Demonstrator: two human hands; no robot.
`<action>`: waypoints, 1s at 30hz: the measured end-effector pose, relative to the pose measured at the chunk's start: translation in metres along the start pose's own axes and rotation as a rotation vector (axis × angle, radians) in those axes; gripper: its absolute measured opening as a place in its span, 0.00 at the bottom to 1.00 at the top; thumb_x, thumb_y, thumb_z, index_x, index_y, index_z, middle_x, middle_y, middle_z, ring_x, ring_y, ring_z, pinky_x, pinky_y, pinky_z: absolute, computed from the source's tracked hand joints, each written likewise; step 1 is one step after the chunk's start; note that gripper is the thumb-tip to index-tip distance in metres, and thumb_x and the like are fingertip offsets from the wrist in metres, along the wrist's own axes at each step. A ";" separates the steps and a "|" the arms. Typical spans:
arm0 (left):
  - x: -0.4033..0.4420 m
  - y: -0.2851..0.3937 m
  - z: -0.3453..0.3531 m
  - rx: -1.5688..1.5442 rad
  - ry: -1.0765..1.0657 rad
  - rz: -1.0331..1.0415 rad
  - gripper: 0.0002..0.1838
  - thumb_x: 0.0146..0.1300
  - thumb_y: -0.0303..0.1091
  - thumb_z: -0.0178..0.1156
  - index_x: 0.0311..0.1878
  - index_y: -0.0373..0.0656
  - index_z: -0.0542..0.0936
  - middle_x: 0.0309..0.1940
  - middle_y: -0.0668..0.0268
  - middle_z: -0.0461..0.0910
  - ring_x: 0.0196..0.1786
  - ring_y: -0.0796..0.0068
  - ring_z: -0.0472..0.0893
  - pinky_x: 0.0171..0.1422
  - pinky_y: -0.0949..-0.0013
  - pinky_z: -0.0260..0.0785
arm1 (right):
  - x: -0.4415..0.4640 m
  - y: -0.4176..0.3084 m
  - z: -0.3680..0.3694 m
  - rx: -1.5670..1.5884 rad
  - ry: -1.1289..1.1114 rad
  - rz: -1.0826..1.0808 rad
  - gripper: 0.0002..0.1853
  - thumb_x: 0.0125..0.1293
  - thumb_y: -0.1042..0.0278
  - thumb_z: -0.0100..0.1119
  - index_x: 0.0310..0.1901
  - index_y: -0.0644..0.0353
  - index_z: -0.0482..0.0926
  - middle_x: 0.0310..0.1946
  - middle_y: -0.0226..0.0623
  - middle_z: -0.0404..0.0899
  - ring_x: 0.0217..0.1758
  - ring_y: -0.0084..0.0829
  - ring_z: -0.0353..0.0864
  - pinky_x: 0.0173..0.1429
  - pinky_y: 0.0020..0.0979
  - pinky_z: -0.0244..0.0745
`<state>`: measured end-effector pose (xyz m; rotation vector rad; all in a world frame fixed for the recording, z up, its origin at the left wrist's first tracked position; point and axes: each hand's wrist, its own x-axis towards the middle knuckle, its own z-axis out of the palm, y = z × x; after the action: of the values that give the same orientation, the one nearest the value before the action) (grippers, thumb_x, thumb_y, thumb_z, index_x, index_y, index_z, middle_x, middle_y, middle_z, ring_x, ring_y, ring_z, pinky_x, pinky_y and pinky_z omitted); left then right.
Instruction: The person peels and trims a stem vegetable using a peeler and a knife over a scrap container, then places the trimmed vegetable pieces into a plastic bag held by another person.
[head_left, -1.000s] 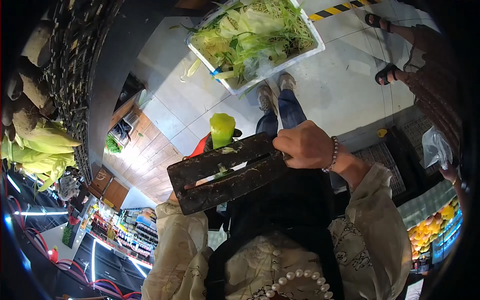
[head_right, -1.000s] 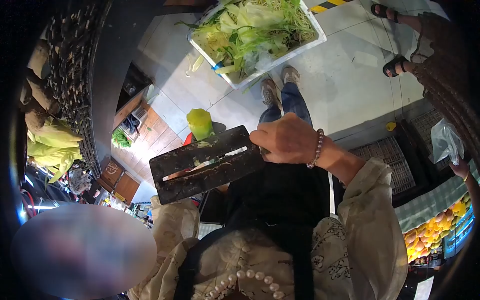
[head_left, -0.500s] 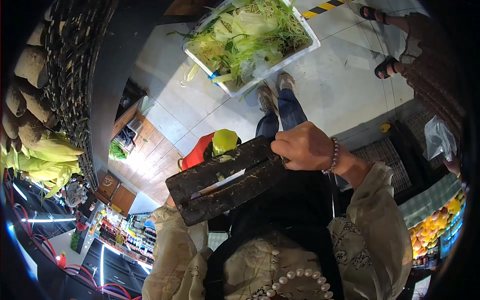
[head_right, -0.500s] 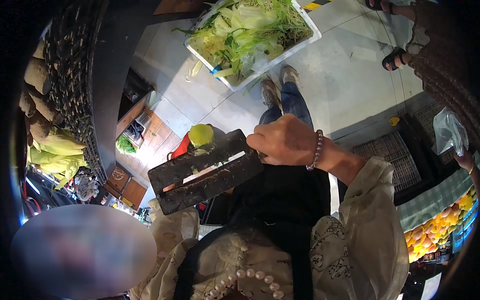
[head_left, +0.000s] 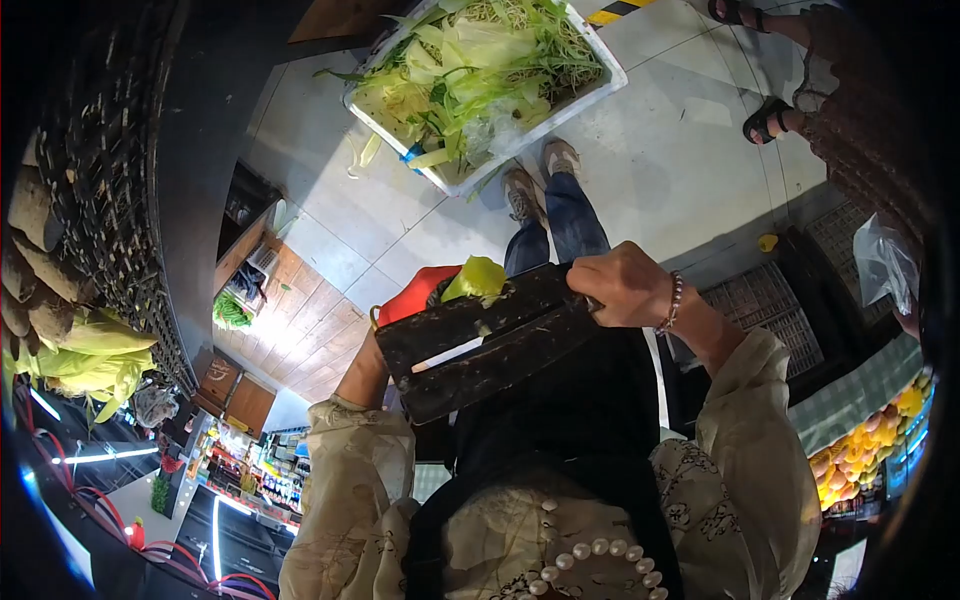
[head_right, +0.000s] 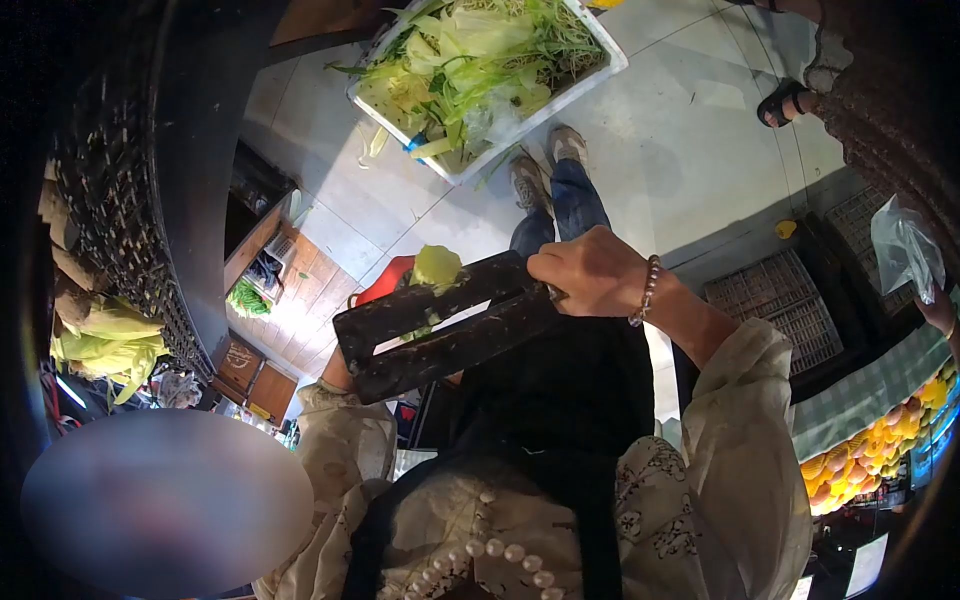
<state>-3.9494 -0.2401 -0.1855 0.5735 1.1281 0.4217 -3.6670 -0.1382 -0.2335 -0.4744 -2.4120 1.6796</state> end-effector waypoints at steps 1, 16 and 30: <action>0.003 -0.002 0.001 -0.033 -0.013 -0.020 0.23 0.59 0.39 0.59 0.51 0.29 0.75 0.47 0.58 0.80 0.48 0.72 0.79 0.54 0.69 0.70 | -0.003 0.003 0.003 0.014 0.008 0.011 0.14 0.41 0.72 0.65 0.29 0.57 0.69 0.23 0.36 0.70 0.25 0.40 0.78 0.26 0.37 0.72; 0.039 -0.032 0.006 0.387 0.210 0.088 0.18 0.48 0.30 0.71 0.41 0.38 0.77 0.31 0.59 0.79 0.33 0.62 0.80 0.40 0.66 0.72 | -0.076 0.089 0.040 0.169 0.160 0.442 0.13 0.53 0.69 0.66 0.34 0.64 0.73 0.17 0.40 0.70 0.18 0.35 0.71 0.27 0.35 0.69; -0.032 0.021 0.090 1.350 0.189 0.627 0.13 0.44 0.35 0.59 0.37 0.55 0.80 0.44 0.65 0.76 0.55 0.61 0.73 0.65 0.46 0.62 | 0.048 -0.016 0.088 1.809 0.161 0.885 0.13 0.70 0.60 0.54 0.44 0.63 0.72 0.46 0.43 0.79 0.34 0.24 0.78 0.36 0.27 0.79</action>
<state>-3.8783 -0.2617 -0.1217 2.1357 1.3052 0.1817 -3.7422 -0.2035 -0.2521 -1.1230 0.1924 2.9067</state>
